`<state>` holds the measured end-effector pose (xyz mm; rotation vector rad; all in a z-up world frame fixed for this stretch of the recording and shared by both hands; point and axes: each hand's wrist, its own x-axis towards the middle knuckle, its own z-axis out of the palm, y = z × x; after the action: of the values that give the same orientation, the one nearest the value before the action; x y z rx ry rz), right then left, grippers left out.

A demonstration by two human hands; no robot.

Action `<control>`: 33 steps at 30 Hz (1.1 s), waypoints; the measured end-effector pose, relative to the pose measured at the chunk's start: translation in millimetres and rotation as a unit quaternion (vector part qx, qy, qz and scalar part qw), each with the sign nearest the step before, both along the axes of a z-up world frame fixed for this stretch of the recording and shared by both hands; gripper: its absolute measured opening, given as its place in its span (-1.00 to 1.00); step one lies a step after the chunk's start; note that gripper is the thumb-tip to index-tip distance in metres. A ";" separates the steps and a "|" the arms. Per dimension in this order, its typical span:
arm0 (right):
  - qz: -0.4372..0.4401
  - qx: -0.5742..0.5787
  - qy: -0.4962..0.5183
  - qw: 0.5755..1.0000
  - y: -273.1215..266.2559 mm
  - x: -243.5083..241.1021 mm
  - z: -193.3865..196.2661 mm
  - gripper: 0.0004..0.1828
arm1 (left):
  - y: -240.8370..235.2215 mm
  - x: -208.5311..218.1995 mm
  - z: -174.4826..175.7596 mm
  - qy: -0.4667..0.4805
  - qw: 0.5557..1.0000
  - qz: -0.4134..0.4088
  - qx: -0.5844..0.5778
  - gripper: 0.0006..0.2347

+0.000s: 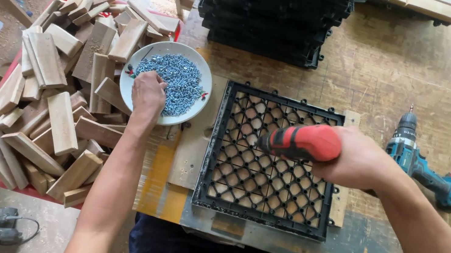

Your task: The person is attaching a black plastic grid backing to wooden slats using screws and a power drill to create interlocking floor tiles.

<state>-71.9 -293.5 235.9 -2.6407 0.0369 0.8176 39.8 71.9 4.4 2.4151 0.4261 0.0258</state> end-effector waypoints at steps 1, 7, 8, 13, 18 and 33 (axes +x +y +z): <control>-0.002 0.001 0.001 1.000 -17.0 -3.5 -15.9 -0.56 | 0.1 1.7 -1.8 0.001 1.000 -0.002 0.001 -0.91; -0.093 0.212 -0.237 0.944 -53.2 -17.9 -72.0 -0.49 | 3.9 -5.7 27.8 -0.009 0.998 -0.024 -0.056 -0.86; -0.124 0.220 -0.251 0.935 -51.9 -23.9 -78.1 -0.53 | 7.3 -5.0 19.8 -0.085 0.992 -0.019 -0.092 -0.86; -0.189 0.240 -0.242 0.921 -23.3 -36.9 -90.3 -0.56 | -11.9 -19.6 33.6 -0.150 0.933 -0.017 -0.326 -0.89; -0.118 0.376 -0.288 0.873 6.5 -43.6 -130.4 -0.60 | -42.0 -46.6 51.5 -0.052 0.738 -0.034 -0.672 -0.66; -0.057 0.377 -0.316 0.869 30.7 -46.9 -122.2 -0.72 | -66.3 -54.9 16.2 0.012 0.630 -0.021 -0.776 -0.85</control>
<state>-118.8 -262.8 113.7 -1.9894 -0.2474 -0.1188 -15.2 5.6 20.6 0.6671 0.1952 -0.2842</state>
